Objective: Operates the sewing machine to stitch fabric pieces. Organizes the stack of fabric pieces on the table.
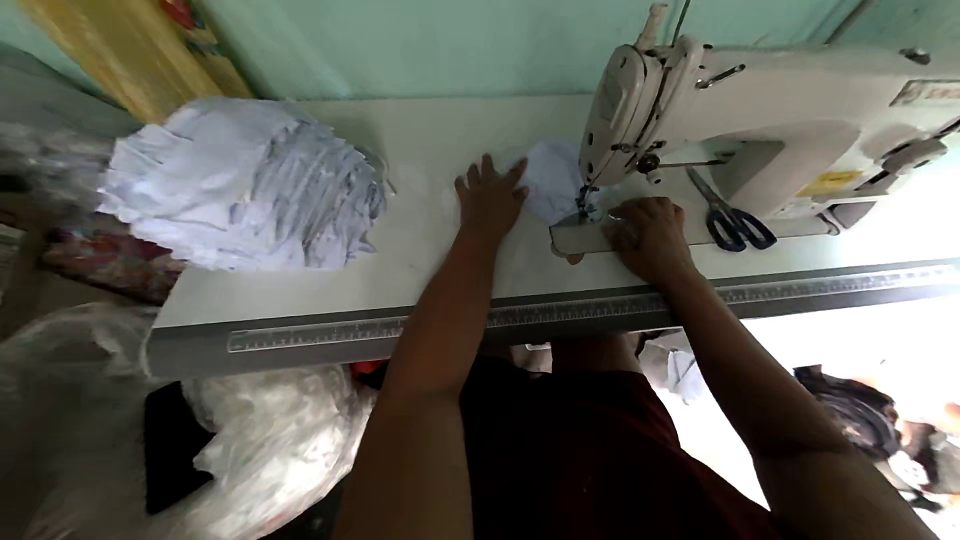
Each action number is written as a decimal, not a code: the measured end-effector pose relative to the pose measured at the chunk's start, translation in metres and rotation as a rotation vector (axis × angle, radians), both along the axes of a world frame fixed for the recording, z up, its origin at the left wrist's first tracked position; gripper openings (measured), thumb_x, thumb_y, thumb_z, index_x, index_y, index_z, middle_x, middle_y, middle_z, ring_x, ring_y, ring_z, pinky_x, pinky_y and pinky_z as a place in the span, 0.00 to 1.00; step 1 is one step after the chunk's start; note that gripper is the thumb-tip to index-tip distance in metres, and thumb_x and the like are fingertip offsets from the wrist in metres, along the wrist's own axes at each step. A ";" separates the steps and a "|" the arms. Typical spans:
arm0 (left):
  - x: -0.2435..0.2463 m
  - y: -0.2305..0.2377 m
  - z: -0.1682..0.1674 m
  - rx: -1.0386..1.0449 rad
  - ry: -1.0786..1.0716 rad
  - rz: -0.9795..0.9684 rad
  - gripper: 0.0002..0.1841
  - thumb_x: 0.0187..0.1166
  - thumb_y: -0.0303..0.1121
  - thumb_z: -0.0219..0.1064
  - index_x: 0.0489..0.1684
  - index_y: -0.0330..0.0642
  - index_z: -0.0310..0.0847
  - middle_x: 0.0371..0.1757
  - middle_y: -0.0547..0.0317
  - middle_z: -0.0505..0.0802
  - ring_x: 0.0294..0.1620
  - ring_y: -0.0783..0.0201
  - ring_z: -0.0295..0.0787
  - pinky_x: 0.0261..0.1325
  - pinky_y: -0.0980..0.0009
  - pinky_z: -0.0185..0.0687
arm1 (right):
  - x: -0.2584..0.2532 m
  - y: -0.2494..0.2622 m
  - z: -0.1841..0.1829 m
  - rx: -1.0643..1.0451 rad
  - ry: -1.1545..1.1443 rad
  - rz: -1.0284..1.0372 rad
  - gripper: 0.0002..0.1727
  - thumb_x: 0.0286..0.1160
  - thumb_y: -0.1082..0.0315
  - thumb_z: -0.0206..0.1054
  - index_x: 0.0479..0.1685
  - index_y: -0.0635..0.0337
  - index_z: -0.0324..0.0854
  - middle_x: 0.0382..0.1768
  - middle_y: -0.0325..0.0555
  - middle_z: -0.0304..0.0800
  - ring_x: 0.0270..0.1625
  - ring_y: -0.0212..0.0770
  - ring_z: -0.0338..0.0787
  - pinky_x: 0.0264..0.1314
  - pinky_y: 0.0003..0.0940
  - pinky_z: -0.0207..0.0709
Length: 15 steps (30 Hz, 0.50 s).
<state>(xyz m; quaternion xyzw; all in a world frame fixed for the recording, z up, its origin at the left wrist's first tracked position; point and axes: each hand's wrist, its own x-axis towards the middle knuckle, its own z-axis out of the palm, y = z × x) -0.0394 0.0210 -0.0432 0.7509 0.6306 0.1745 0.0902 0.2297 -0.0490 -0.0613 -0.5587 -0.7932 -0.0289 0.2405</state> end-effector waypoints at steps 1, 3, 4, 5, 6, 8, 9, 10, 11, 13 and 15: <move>0.000 -0.001 -0.002 0.011 0.025 -0.004 0.27 0.91 0.56 0.51 0.90 0.72 0.64 0.92 0.30 0.59 0.90 0.26 0.51 0.85 0.25 0.40 | 0.000 -0.001 0.000 0.035 -0.019 0.040 0.17 0.82 0.62 0.64 0.61 0.62 0.88 0.64 0.63 0.86 0.73 0.70 0.79 0.77 0.72 0.62; -0.002 0.000 -0.006 0.037 0.046 0.018 0.28 0.90 0.58 0.49 0.89 0.68 0.66 0.91 0.29 0.61 0.89 0.26 0.54 0.85 0.26 0.43 | -0.008 -0.004 0.002 0.102 -0.033 0.134 0.16 0.81 0.65 0.63 0.58 0.63 0.89 0.62 0.63 0.87 0.72 0.70 0.79 0.76 0.71 0.64; -0.004 0.000 -0.005 0.017 0.031 0.030 0.30 0.89 0.59 0.51 0.90 0.65 0.66 0.91 0.29 0.59 0.90 0.26 0.53 0.85 0.27 0.44 | -0.016 -0.007 0.007 0.118 -0.025 0.186 0.16 0.81 0.65 0.63 0.58 0.64 0.89 0.61 0.64 0.88 0.72 0.71 0.79 0.76 0.71 0.65; -0.007 -0.002 0.001 -0.025 0.000 0.033 0.33 0.87 0.60 0.53 0.91 0.62 0.64 0.93 0.30 0.56 0.91 0.26 0.50 0.86 0.27 0.44 | -0.027 -0.010 0.013 0.135 -0.008 0.250 0.17 0.80 0.64 0.62 0.58 0.65 0.88 0.61 0.65 0.88 0.72 0.72 0.79 0.75 0.71 0.65; -0.012 -0.007 0.011 -0.071 -0.051 0.023 0.35 0.85 0.59 0.58 0.92 0.56 0.63 0.93 0.29 0.54 0.91 0.26 0.48 0.86 0.28 0.44 | -0.039 -0.014 0.022 0.155 0.009 0.322 0.18 0.79 0.64 0.62 0.58 0.65 0.88 0.60 0.65 0.88 0.71 0.72 0.80 0.74 0.72 0.66; -0.025 -0.027 0.038 -0.067 -0.153 -0.036 0.36 0.84 0.54 0.65 0.89 0.46 0.65 0.91 0.28 0.58 0.90 0.28 0.54 0.86 0.32 0.51 | -0.068 -0.018 0.039 0.223 0.045 0.465 0.20 0.81 0.60 0.60 0.59 0.64 0.88 0.59 0.63 0.90 0.69 0.70 0.83 0.71 0.70 0.70; -0.036 -0.041 0.050 -0.003 -0.197 -0.084 0.34 0.84 0.52 0.65 0.87 0.43 0.69 0.90 0.30 0.63 0.89 0.32 0.60 0.86 0.36 0.56 | -0.083 -0.019 0.048 0.261 0.068 0.535 0.21 0.81 0.58 0.59 0.59 0.64 0.89 0.59 0.62 0.90 0.68 0.69 0.84 0.71 0.67 0.72; -0.048 -0.058 0.061 0.092 -0.232 -0.127 0.31 0.85 0.49 0.65 0.84 0.43 0.72 0.88 0.35 0.68 0.87 0.37 0.65 0.86 0.40 0.60 | -0.099 -0.018 0.057 0.291 0.087 0.603 0.21 0.82 0.58 0.58 0.58 0.63 0.89 0.58 0.61 0.90 0.67 0.67 0.84 0.71 0.65 0.72; -0.063 -0.076 0.068 0.219 -0.251 -0.150 0.28 0.85 0.46 0.66 0.81 0.42 0.76 0.86 0.39 0.74 0.85 0.42 0.70 0.85 0.44 0.64 | -0.116 -0.017 0.066 0.299 0.099 0.659 0.21 0.83 0.57 0.58 0.59 0.62 0.89 0.58 0.59 0.91 0.67 0.65 0.84 0.72 0.63 0.72; -0.102 -0.106 0.072 0.507 -0.239 -0.108 0.22 0.85 0.41 0.65 0.73 0.42 0.84 0.79 0.46 0.83 0.81 0.48 0.77 0.84 0.49 0.67 | -0.151 -0.011 0.082 0.293 0.100 0.758 0.22 0.83 0.55 0.57 0.61 0.58 0.89 0.59 0.56 0.90 0.68 0.63 0.83 0.73 0.62 0.72; -0.150 -0.130 0.070 0.738 -0.226 0.050 0.17 0.86 0.37 0.62 0.64 0.41 0.89 0.70 0.49 0.90 0.76 0.51 0.82 0.81 0.50 0.70 | -0.190 0.000 0.093 0.283 0.116 0.852 0.22 0.83 0.54 0.58 0.63 0.55 0.89 0.61 0.54 0.90 0.71 0.62 0.82 0.75 0.62 0.71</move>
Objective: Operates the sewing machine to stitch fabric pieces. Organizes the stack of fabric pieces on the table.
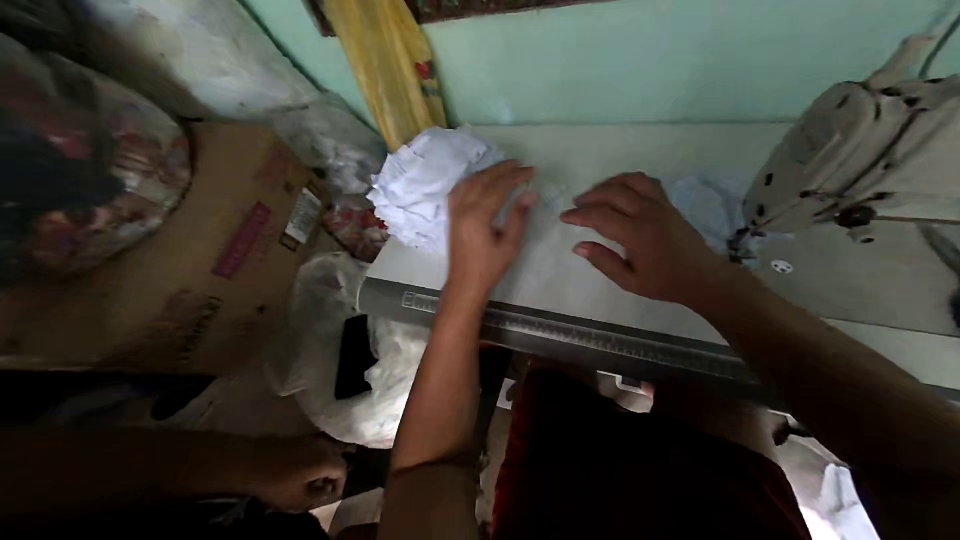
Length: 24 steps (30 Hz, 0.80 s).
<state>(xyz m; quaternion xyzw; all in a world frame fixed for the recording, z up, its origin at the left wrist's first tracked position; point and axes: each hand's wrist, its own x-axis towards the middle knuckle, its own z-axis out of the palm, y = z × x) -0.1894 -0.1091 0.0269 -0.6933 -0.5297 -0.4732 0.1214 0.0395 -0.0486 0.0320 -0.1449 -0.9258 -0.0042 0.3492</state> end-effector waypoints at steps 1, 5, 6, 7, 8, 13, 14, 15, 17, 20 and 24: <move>-0.023 -0.010 0.001 0.050 -0.032 0.103 0.16 0.87 0.36 0.60 0.61 0.41 0.90 0.67 0.49 0.91 0.74 0.51 0.82 0.80 0.51 0.70 | -0.022 0.007 0.005 -0.003 0.004 0.047 0.21 0.83 0.55 0.58 0.63 0.55 0.89 0.62 0.56 0.90 0.72 0.63 0.82 0.74 0.63 0.70; -0.084 -0.027 0.013 -0.076 -0.042 0.428 0.19 0.90 0.46 0.54 0.66 0.57 0.89 0.83 0.48 0.78 0.84 0.43 0.67 0.82 0.38 0.55 | -0.109 0.031 0.022 -0.036 -0.047 0.123 0.17 0.85 0.66 0.59 0.67 0.55 0.87 0.67 0.56 0.87 0.75 0.61 0.79 0.76 0.60 0.70; -0.091 -0.024 0.015 -0.137 -0.023 0.456 0.20 0.91 0.50 0.52 0.68 0.63 0.88 0.88 0.47 0.71 0.88 0.38 0.60 0.81 0.32 0.50 | -0.127 0.037 0.025 -0.045 -0.065 0.119 0.18 0.86 0.69 0.59 0.68 0.53 0.86 0.70 0.56 0.85 0.78 0.61 0.78 0.79 0.60 0.69; -0.094 -0.020 0.016 -0.194 -0.008 0.478 0.20 0.90 0.53 0.51 0.68 0.67 0.88 0.91 0.46 0.67 0.90 0.35 0.54 0.81 0.27 0.45 | -0.142 0.043 0.025 -0.062 -0.096 0.112 0.20 0.86 0.70 0.58 0.71 0.50 0.85 0.73 0.56 0.83 0.81 0.61 0.75 0.81 0.61 0.66; -0.095 -0.018 0.018 -0.266 0.006 0.504 0.21 0.90 0.54 0.50 0.70 0.69 0.87 0.92 0.45 0.64 0.92 0.33 0.50 0.81 0.25 0.42 | -0.153 0.048 0.024 -0.089 -0.131 0.105 0.21 0.86 0.70 0.57 0.74 0.48 0.83 0.75 0.56 0.82 0.83 0.61 0.73 0.82 0.63 0.64; -0.114 -0.015 0.022 -0.408 -0.160 0.753 0.30 0.90 0.60 0.48 0.80 0.56 0.79 0.92 0.40 0.63 0.90 0.30 0.54 0.83 0.23 0.41 | -0.169 0.058 0.020 -0.145 -0.171 0.102 0.18 0.85 0.67 0.61 0.70 0.48 0.85 0.65 0.55 0.86 0.73 0.60 0.80 0.72 0.64 0.69; -0.124 -0.014 0.017 -0.348 -0.214 0.766 0.31 0.89 0.60 0.51 0.82 0.52 0.76 0.91 0.36 0.63 0.89 0.29 0.56 0.83 0.25 0.46 | -0.168 0.058 0.021 -0.147 -0.180 0.103 0.18 0.85 0.66 0.61 0.70 0.48 0.85 0.65 0.54 0.87 0.72 0.60 0.81 0.72 0.64 0.68; -0.130 -0.014 0.015 -0.305 -0.271 0.756 0.32 0.87 0.59 0.55 0.85 0.51 0.73 0.91 0.35 0.62 0.89 0.32 0.58 0.84 0.29 0.51 | -0.167 0.059 0.021 -0.144 -0.187 0.107 0.18 0.85 0.66 0.62 0.70 0.47 0.85 0.65 0.53 0.87 0.72 0.59 0.81 0.72 0.64 0.68; -0.134 -0.014 0.016 -0.245 -0.344 0.682 0.31 0.85 0.53 0.62 0.87 0.54 0.70 0.91 0.37 0.63 0.87 0.38 0.63 0.83 0.40 0.64 | -0.165 0.061 0.021 -0.135 -0.191 0.119 0.18 0.84 0.65 0.63 0.70 0.46 0.85 0.64 0.52 0.87 0.71 0.58 0.82 0.70 0.63 0.69; -0.135 -0.012 0.018 -0.284 -0.349 0.536 0.25 0.86 0.45 0.63 0.83 0.57 0.74 0.87 0.41 0.71 0.85 0.46 0.70 0.80 0.45 0.71 | -0.165 0.064 0.020 -0.127 -0.195 0.128 0.19 0.83 0.64 0.64 0.70 0.45 0.85 0.64 0.52 0.86 0.70 0.58 0.81 0.68 0.62 0.69; -0.140 -0.011 0.018 -0.412 -0.377 0.523 0.19 0.91 0.42 0.56 0.70 0.43 0.82 0.58 0.45 0.92 0.52 0.53 0.92 0.58 0.48 0.86 | -0.165 0.067 0.015 -0.132 -0.186 0.139 0.19 0.81 0.65 0.65 0.70 0.43 0.85 0.65 0.51 0.86 0.71 0.58 0.80 0.67 0.62 0.70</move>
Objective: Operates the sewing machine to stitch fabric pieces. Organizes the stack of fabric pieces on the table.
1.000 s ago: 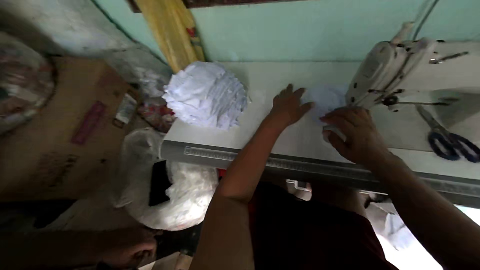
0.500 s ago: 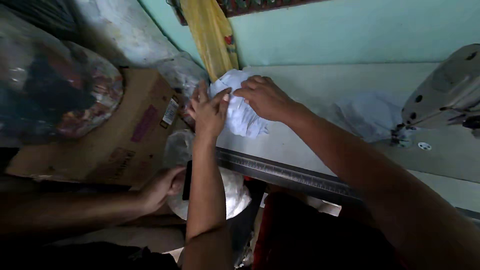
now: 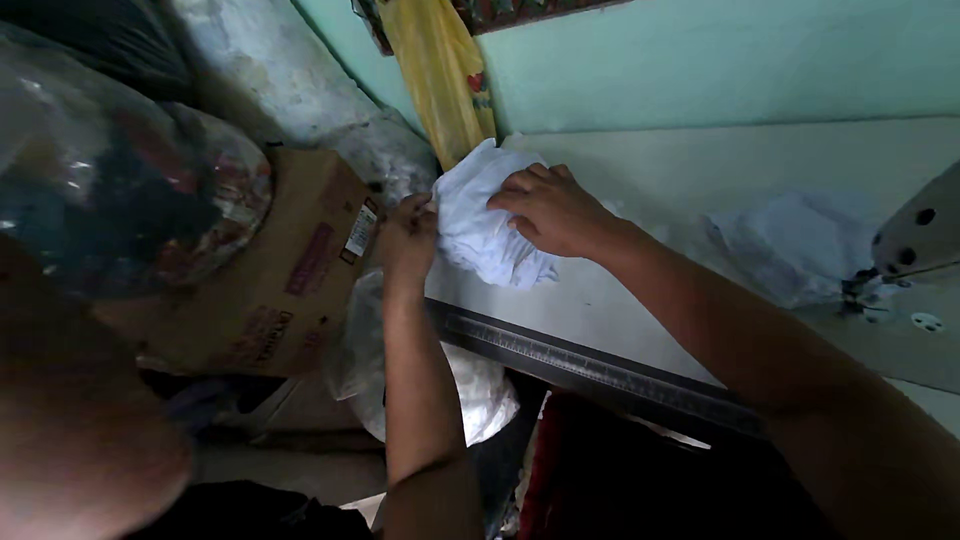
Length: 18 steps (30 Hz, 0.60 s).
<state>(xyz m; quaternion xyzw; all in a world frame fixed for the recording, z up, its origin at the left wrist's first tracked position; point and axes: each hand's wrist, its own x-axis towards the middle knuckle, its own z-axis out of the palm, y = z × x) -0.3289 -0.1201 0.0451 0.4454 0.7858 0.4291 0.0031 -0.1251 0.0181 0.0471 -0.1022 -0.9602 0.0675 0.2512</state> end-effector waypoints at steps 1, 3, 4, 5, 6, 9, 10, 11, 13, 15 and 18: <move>0.000 0.000 0.000 0.023 -0.034 0.001 0.19 0.92 0.41 0.55 0.70 0.40 0.81 0.56 0.45 0.92 0.48 0.56 0.91 0.56 0.53 0.87 | 0.000 0.001 -0.001 -0.001 0.004 0.001 0.20 0.81 0.65 0.66 0.70 0.43 0.85 0.66 0.52 0.85 0.72 0.59 0.80 0.67 0.63 0.70; -0.003 0.000 -0.004 0.112 -0.116 -0.016 0.20 0.92 0.39 0.53 0.74 0.39 0.77 0.61 0.46 0.89 0.49 0.61 0.89 0.55 0.59 0.85 | 0.001 0.001 -0.003 0.003 0.011 -0.003 0.20 0.80 0.65 0.67 0.70 0.43 0.85 0.66 0.52 0.85 0.72 0.60 0.79 0.67 0.63 0.70; -0.004 0.000 -0.005 0.155 -0.153 -0.037 0.21 0.92 0.40 0.54 0.77 0.41 0.75 0.67 0.48 0.87 0.55 0.63 0.88 0.58 0.62 0.84 | 0.001 0.001 -0.003 0.008 0.014 -0.006 0.20 0.79 0.64 0.67 0.70 0.43 0.85 0.66 0.52 0.85 0.73 0.60 0.79 0.68 0.64 0.69; -0.005 0.000 -0.006 0.187 -0.162 -0.066 0.22 0.91 0.41 0.55 0.79 0.42 0.74 0.72 0.48 0.85 0.62 0.62 0.86 0.64 0.61 0.83 | 0.001 0.000 -0.002 0.015 0.024 -0.006 0.20 0.79 0.63 0.68 0.70 0.43 0.85 0.66 0.52 0.84 0.73 0.60 0.78 0.70 0.64 0.67; -0.008 0.001 -0.007 0.204 -0.135 -0.102 0.23 0.90 0.42 0.57 0.79 0.43 0.75 0.75 0.48 0.84 0.68 0.61 0.84 0.70 0.59 0.81 | 0.000 -0.001 -0.002 0.025 0.043 -0.001 0.21 0.77 0.62 0.69 0.70 0.44 0.85 0.67 0.52 0.84 0.75 0.60 0.76 0.74 0.65 0.65; -0.016 0.004 -0.009 0.139 0.025 -0.150 0.18 0.89 0.43 0.58 0.70 0.52 0.86 0.79 0.51 0.81 0.82 0.56 0.73 0.82 0.51 0.70 | -0.009 -0.010 0.000 0.087 0.125 0.075 0.20 0.72 0.61 0.72 0.65 0.47 0.88 0.63 0.51 0.86 0.73 0.59 0.78 0.76 0.64 0.64; -0.015 0.005 -0.009 0.103 0.053 -0.128 0.18 0.89 0.45 0.58 0.67 0.53 0.87 0.79 0.50 0.82 0.83 0.54 0.72 0.82 0.49 0.69 | -0.013 -0.015 0.001 0.094 0.123 0.102 0.19 0.72 0.61 0.73 0.64 0.47 0.88 0.61 0.51 0.87 0.72 0.58 0.79 0.75 0.63 0.65; -0.014 0.005 -0.007 0.065 0.061 -0.095 0.18 0.90 0.46 0.57 0.67 0.52 0.87 0.78 0.49 0.82 0.82 0.53 0.73 0.82 0.48 0.69 | -0.017 -0.018 0.001 0.096 0.117 0.123 0.18 0.72 0.61 0.74 0.61 0.48 0.88 0.58 0.50 0.88 0.69 0.58 0.80 0.73 0.62 0.66; -0.007 0.003 -0.001 -0.019 0.023 0.009 0.23 0.90 0.50 0.56 0.69 0.46 0.85 0.72 0.45 0.85 0.75 0.50 0.80 0.77 0.45 0.73 | -0.025 -0.021 0.000 0.085 0.094 0.129 0.14 0.73 0.62 0.74 0.56 0.51 0.89 0.54 0.50 0.87 0.66 0.57 0.81 0.69 0.60 0.68; -0.002 -0.002 0.004 -0.082 -0.022 0.117 0.26 0.90 0.52 0.56 0.70 0.40 0.82 0.68 0.38 0.87 0.68 0.43 0.84 0.71 0.39 0.76 | -0.028 -0.021 0.000 0.055 0.101 0.121 0.09 0.76 0.63 0.71 0.50 0.54 0.90 0.52 0.51 0.88 0.63 0.57 0.83 0.65 0.59 0.70; -0.010 -0.007 -0.004 0.054 0.061 0.071 0.22 0.90 0.44 0.58 0.74 0.40 0.80 0.78 0.37 0.80 0.75 0.45 0.81 0.75 0.46 0.76 | -0.030 -0.017 0.002 -0.068 0.125 0.118 0.09 0.80 0.64 0.66 0.45 0.57 0.90 0.49 0.51 0.88 0.62 0.57 0.83 0.61 0.60 0.70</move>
